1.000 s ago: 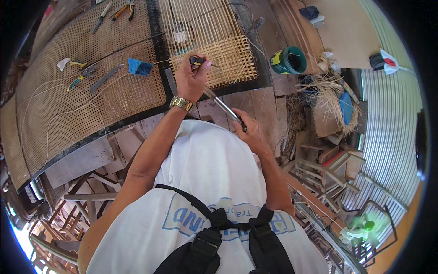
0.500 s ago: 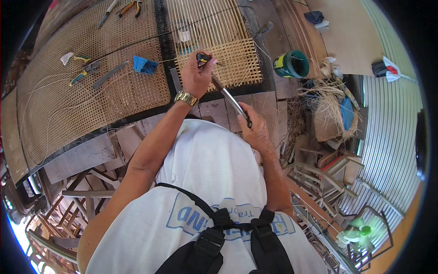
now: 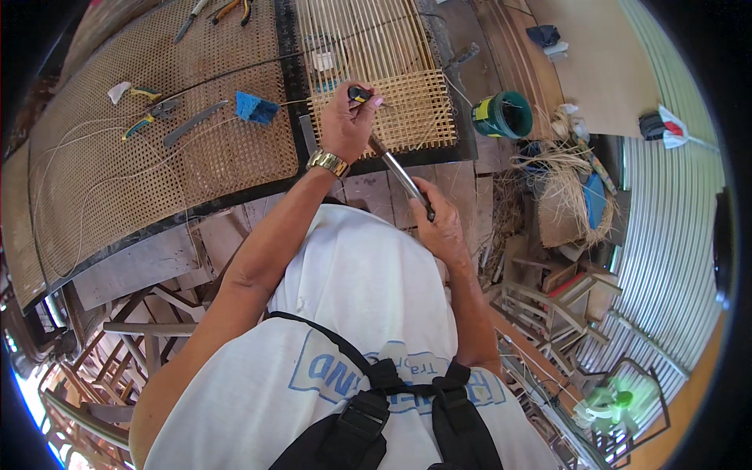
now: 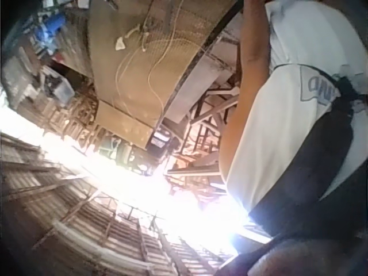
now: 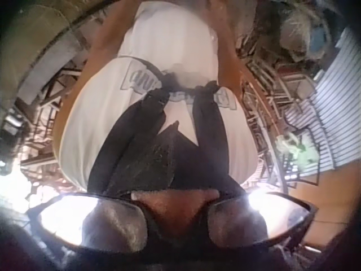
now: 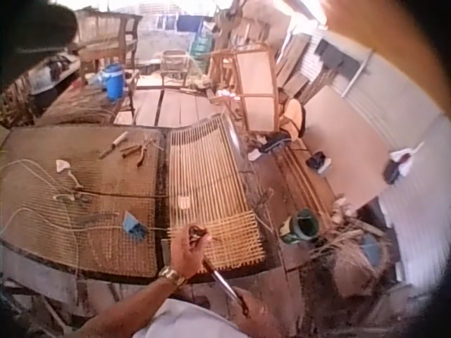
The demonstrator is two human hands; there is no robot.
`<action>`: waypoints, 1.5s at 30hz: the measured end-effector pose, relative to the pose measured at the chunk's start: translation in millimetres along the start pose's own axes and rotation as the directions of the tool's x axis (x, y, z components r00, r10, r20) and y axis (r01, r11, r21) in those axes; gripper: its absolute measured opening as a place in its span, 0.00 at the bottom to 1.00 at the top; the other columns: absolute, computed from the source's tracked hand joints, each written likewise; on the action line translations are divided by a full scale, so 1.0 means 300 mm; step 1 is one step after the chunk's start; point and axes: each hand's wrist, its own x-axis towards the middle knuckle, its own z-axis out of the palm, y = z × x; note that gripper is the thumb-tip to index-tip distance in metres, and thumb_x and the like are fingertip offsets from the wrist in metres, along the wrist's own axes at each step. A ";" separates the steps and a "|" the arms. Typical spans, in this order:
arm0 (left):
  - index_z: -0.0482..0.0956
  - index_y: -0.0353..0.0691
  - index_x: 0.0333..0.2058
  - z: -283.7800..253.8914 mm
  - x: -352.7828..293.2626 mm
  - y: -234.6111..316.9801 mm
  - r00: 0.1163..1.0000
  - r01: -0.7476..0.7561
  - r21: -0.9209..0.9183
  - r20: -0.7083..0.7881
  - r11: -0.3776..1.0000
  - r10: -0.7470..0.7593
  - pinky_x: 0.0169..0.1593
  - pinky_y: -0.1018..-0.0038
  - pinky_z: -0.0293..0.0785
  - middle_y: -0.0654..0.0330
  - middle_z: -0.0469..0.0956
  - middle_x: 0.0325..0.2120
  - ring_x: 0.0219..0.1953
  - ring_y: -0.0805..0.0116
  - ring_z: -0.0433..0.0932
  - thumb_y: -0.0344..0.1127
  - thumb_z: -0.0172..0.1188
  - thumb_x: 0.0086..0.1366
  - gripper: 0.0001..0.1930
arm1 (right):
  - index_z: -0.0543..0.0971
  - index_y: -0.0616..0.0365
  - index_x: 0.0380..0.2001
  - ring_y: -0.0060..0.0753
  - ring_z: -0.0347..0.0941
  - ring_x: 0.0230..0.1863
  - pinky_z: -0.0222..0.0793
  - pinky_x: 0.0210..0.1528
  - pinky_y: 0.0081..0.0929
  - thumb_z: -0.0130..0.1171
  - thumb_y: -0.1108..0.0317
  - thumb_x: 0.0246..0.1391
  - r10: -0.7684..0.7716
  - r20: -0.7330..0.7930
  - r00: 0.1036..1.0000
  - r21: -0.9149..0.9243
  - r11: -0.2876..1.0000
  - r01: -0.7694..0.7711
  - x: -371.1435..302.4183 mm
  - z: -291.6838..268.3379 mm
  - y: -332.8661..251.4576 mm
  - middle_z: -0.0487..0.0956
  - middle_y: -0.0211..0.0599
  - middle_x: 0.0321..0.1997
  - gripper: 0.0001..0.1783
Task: Replacing the rattan webbing on a chair seat or panel.
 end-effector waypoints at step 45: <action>0.77 0.40 0.46 -0.042 -0.051 -0.082 0.977 0.211 -0.185 0.037 0.960 -0.208 0.43 0.78 0.79 0.65 0.85 0.39 0.39 0.77 0.82 0.31 0.69 0.67 0.13 | 0.75 0.60 0.58 0.17 0.68 0.30 0.66 0.33 0.22 0.60 0.66 0.65 0.384 0.201 0.901 0.116 0.904 -0.411 -0.017 0.104 0.031 0.76 0.27 0.32 0.20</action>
